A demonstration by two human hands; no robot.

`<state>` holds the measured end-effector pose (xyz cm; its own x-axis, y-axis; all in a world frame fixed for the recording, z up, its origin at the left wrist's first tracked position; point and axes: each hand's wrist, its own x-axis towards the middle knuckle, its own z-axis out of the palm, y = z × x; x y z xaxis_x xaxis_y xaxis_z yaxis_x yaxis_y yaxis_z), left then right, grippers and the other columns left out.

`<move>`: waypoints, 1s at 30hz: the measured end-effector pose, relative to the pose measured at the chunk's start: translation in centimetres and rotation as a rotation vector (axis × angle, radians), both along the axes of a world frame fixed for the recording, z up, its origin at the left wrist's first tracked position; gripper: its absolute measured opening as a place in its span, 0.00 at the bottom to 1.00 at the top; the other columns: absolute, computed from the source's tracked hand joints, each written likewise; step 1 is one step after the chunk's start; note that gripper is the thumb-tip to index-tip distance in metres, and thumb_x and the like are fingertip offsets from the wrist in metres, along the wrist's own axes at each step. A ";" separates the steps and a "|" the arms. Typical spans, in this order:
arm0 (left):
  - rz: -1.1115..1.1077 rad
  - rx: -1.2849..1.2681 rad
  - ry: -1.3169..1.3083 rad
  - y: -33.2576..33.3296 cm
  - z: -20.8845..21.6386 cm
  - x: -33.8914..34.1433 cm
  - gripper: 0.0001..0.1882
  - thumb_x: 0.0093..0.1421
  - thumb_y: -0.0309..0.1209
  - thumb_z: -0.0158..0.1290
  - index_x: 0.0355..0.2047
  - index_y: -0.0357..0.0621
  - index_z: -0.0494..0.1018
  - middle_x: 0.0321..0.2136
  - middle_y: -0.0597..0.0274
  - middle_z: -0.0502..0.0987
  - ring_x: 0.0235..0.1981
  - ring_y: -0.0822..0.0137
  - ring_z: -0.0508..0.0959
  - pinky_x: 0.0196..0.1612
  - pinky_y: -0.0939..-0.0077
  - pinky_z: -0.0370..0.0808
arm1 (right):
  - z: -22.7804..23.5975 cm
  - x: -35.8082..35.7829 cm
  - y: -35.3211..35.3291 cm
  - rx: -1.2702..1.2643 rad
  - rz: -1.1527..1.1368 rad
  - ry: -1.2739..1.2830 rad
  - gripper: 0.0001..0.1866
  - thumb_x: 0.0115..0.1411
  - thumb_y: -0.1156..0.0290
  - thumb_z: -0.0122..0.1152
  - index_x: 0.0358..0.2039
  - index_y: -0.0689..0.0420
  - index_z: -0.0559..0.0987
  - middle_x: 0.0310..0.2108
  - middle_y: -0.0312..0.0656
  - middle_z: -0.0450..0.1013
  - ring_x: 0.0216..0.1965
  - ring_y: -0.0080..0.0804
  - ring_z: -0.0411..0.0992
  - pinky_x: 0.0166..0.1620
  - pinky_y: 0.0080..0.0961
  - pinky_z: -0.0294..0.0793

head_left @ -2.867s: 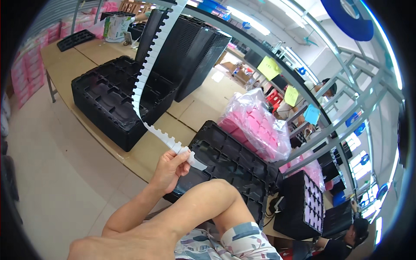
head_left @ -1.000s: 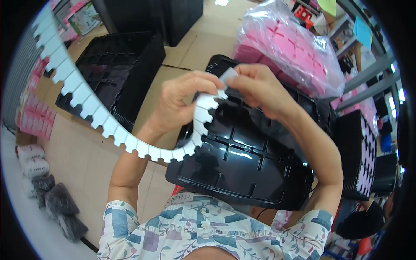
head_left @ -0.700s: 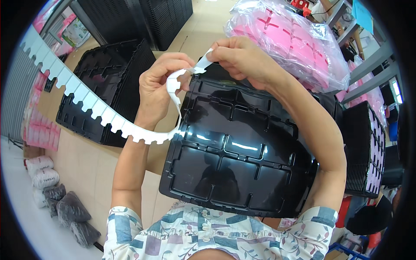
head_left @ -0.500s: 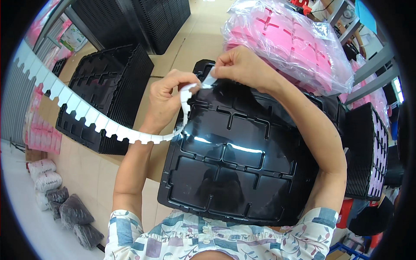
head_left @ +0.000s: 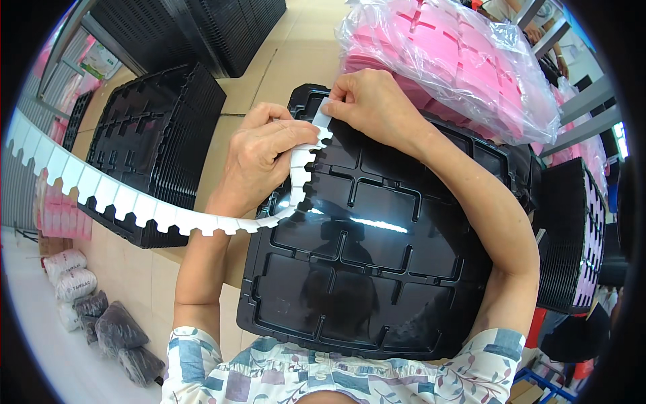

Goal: The person applies adhesive strips to the edges of black plastic trays and then places pink foam inserts into the trays. They repeat this process for multiple trays, stacking the completed units on a nearby table.

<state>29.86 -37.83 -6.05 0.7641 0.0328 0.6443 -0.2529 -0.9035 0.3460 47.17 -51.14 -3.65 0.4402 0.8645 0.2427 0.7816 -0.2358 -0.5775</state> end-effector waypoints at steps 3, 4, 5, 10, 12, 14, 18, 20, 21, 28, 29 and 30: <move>-0.017 -0.016 0.014 -0.1 0.1 0.2 0.08 0.48 0.23 0.64 0.32 0.43 0.82 0.33 0.68 0.84 0.37 0.63 0.77 0.40 0.71 0.75 | -0.8 0.0 0.1 0.026 -0.020 -0.110 0.13 0.53 0.65 0.65 0.24 0.64 0.81 0.21 0.52 0.76 0.26 0.48 0.77 0.34 0.40 0.75; -0.017 -0.026 0.025 0.0 0.0 0.2 0.08 0.48 0.23 0.63 0.32 0.43 0.82 0.33 0.68 0.84 0.37 0.63 0.77 0.40 0.71 0.74 | -1.0 0.0 0.2 0.047 -0.021 -0.145 0.14 0.53 0.64 0.65 0.23 0.65 0.80 0.20 0.53 0.75 0.24 0.47 0.76 0.32 0.39 0.74; -0.017 -0.035 0.035 0.0 0.0 0.2 0.08 0.49 0.23 0.63 0.32 0.43 0.82 0.33 0.68 0.84 0.38 0.63 0.77 0.41 0.70 0.74 | -0.8 -0.1 0.3 0.005 -0.027 -0.133 0.13 0.53 0.65 0.64 0.23 0.64 0.81 0.22 0.52 0.76 0.27 0.48 0.77 0.34 0.41 0.75; -0.003 0.030 0.051 -0.1 0.3 0.1 0.08 0.49 0.24 0.63 0.32 0.45 0.82 0.33 0.65 0.82 0.39 0.62 0.77 0.43 0.69 0.71 | 0.3 -0.8 0.3 -0.099 -0.060 -0.115 0.10 0.52 0.67 0.64 0.24 0.61 0.82 0.25 0.53 0.78 0.33 0.52 0.79 0.39 0.45 0.78; 0.001 0.024 0.057 -0.1 0.3 0.1 0.09 0.49 0.24 0.63 0.33 0.46 0.83 0.33 0.64 0.81 0.39 0.62 0.77 0.43 0.69 0.70 | 0.2 -0.9 0.4 -0.098 -0.065 -0.139 0.10 0.52 0.66 0.65 0.25 0.61 0.82 0.26 0.53 0.78 0.33 0.52 0.79 0.38 0.45 0.78; 0.013 -0.009 0.070 -0.5 0.5 0.1 0.09 0.49 0.24 0.63 0.33 0.46 0.83 0.33 0.63 0.80 0.38 0.61 0.76 0.43 0.69 0.70 | -0.1 -1.0 0.4 -0.112 -0.078 -0.182 0.10 0.53 0.66 0.65 0.28 0.61 0.82 0.26 0.53 0.78 0.33 0.52 0.79 0.37 0.45 0.78; 0.052 0.066 0.083 -0.6 0.7 0.2 0.09 0.50 0.24 0.63 0.34 0.46 0.83 0.33 0.63 0.79 0.37 0.61 0.75 0.43 0.70 0.69 | -1.2 -0.7 0.1 -0.015 -0.062 -0.343 0.11 0.56 0.66 0.64 0.36 0.59 0.80 0.26 0.51 0.78 0.31 0.49 0.78 0.33 0.43 0.76; 0.062 0.095 0.104 -0.1 0.5 0.1 0.10 0.50 0.24 0.63 0.35 0.46 0.83 0.32 0.63 0.78 0.37 0.61 0.75 0.43 0.69 0.69 | -1.3 -0.3 -0.1 0.038 0.066 -0.443 0.12 0.57 0.67 0.63 0.40 0.58 0.79 0.26 0.48 0.78 0.29 0.47 0.78 0.31 0.42 0.75; 0.052 0.102 0.094 -0.1 0.8 0.1 0.10 0.50 0.24 0.63 0.35 0.46 0.83 0.32 0.63 0.78 0.37 0.61 0.75 0.43 0.69 0.69 | -1.1 0.1 -0.9 0.022 0.166 -0.498 0.14 0.57 0.68 0.62 0.42 0.58 0.78 0.26 0.47 0.78 0.29 0.47 0.79 0.30 0.42 0.76; 0.049 0.105 0.082 -0.1 0.4 0.2 0.11 0.51 0.24 0.62 0.36 0.46 0.83 0.32 0.63 0.78 0.38 0.60 0.75 0.44 0.69 0.68 | -0.3 -0.1 -3.2 -0.085 0.389 -0.745 0.17 0.57 0.72 0.57 0.48 0.54 0.78 0.24 0.42 0.77 0.25 0.40 0.79 0.26 0.35 0.76; 0.042 0.122 0.084 -0.1 0.5 0.2 0.11 0.51 0.24 0.62 0.37 0.46 0.84 0.32 0.62 0.79 0.38 0.60 0.75 0.44 0.69 0.69 | -0.3 -0.1 -3.0 -0.083 0.386 -0.744 0.18 0.57 0.72 0.57 0.49 0.54 0.78 0.24 0.42 0.77 0.25 0.40 0.79 0.26 0.35 0.77; 0.037 0.140 0.087 -0.1 0.6 0.2 0.11 0.51 0.24 0.62 0.37 0.46 0.84 0.32 0.62 0.79 0.38 0.60 0.75 0.44 0.69 0.69 | -0.1 -0.2 -3.0 -0.095 0.365 -0.751 0.19 0.57 0.72 0.57 0.50 0.54 0.78 0.25 0.42 0.77 0.25 0.40 0.79 0.26 0.35 0.77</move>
